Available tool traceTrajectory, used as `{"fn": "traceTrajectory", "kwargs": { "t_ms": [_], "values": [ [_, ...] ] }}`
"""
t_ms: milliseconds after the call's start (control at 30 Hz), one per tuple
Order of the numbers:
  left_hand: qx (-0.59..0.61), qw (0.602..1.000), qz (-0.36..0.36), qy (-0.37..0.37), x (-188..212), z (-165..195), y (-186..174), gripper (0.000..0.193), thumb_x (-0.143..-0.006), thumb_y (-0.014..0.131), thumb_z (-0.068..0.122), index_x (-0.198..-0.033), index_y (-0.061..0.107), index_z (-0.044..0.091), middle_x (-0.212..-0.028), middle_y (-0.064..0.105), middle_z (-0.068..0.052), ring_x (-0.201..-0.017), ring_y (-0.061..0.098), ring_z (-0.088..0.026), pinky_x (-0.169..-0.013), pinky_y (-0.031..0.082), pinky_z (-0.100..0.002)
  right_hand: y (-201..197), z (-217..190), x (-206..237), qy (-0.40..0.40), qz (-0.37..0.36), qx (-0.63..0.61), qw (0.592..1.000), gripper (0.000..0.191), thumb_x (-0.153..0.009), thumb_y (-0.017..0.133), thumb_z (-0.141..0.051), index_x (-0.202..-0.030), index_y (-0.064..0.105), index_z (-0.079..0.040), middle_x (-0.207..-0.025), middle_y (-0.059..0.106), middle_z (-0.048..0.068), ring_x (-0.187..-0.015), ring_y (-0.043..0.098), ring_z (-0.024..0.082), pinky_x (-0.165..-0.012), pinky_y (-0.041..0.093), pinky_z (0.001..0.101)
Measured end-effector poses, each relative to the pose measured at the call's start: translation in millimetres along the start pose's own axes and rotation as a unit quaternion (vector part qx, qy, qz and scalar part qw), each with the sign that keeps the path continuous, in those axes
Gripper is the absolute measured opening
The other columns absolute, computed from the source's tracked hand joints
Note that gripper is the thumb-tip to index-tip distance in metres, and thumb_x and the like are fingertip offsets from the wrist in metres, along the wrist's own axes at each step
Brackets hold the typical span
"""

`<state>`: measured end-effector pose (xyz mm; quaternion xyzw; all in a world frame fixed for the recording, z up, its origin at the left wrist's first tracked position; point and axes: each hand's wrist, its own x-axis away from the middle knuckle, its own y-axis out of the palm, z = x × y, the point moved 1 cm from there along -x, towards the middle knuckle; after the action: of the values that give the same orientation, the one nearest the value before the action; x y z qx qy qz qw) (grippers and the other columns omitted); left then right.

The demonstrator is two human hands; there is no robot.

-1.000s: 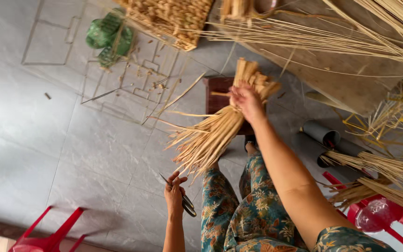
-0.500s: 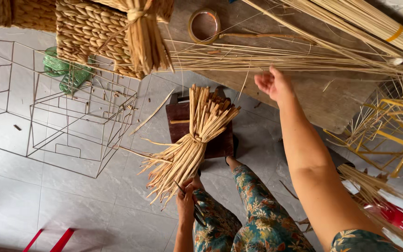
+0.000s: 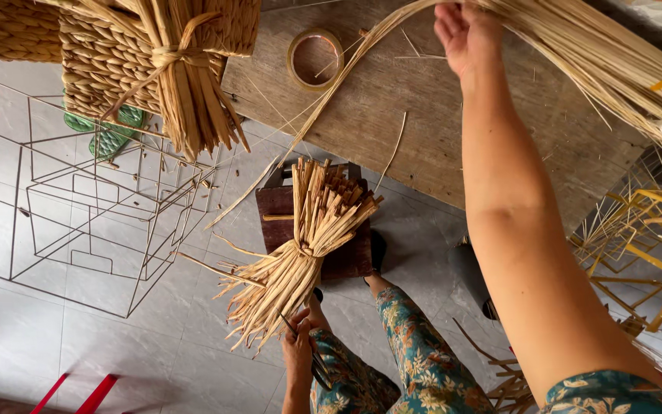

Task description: The person moves a red plastic chair and a small wooden stool, then sits on the chair. They use shears to trim the ends of a bundle of thin sticks resting on the stool, repeatedly cutting and discarding small pieces.

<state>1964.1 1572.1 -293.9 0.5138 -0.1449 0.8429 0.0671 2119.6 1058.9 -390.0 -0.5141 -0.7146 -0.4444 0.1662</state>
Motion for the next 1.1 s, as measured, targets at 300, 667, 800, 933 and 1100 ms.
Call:
{"fn": "traceTrajectory", "kwargs": {
  "t_ms": [300,667,800,933,1100],
  "values": [
    [-0.016,1.0,-0.015,-0.014,3,-12,18,0.034,-0.102,0.055,0.026,-0.126,0.068,0.007,-0.092,0.079,-0.009,-0.051,0.049,-0.007,-0.046,0.04,-0.026,-44,69,41,-0.003,-0.012,0.401,0.916,0.018,-0.101,0.064,-0.019,-0.097,0.068,-0.002,-0.084,0.074,0.013,-0.071,0.072,0.02,-0.066,0.063,0.0348],
    [0.006,0.999,0.026,-0.02,7,-37,-15,0.031,-0.102,0.054,0.023,-0.124,0.07,0.007,-0.082,0.074,-0.006,-0.048,0.046,-0.006,-0.043,0.037,-0.024,-20,132,63,-0.409,-0.157,0.82,0.368,0.08,-0.068,0.089,-0.029,-0.134,0.051,-0.003,-0.122,0.052,0.022,-0.109,0.058,0.035,-0.088,0.054,0.0435],
    [0.02,0.999,0.042,-0.025,10,-38,-21,0.031,-0.102,0.055,0.024,-0.124,0.07,0.006,-0.082,0.074,-0.005,-0.047,0.045,-0.006,-0.042,0.037,-0.024,-26,129,67,-0.396,-0.192,0.839,0.321,0.036,-0.087,0.078,-0.019,-0.113,0.058,-0.005,-0.121,0.058,0.02,-0.095,0.064,0.027,-0.073,0.057,0.0381],
    [0.021,0.999,0.022,-0.015,14,-32,-18,0.032,-0.102,0.055,0.025,-0.123,0.069,0.006,-0.082,0.077,-0.006,-0.046,0.044,-0.006,-0.041,0.036,-0.024,-10,121,61,-0.456,-0.189,0.831,0.257,0.014,-0.088,0.066,-0.016,-0.095,0.059,-0.007,-0.106,0.065,0.014,-0.079,0.067,0.024,-0.056,0.055,0.0376],
    [0.022,0.999,0.03,-0.021,20,-28,-22,0.032,-0.102,0.057,0.025,-0.124,0.069,0.005,-0.084,0.075,-0.006,-0.048,0.046,-0.006,-0.043,0.038,-0.024,38,79,52,-0.52,-0.131,0.806,0.249,0.006,-0.104,0.06,-0.013,-0.107,0.059,-0.008,-0.092,0.067,0.011,-0.076,0.067,0.025,-0.059,0.054,0.0421]
  ]
}}
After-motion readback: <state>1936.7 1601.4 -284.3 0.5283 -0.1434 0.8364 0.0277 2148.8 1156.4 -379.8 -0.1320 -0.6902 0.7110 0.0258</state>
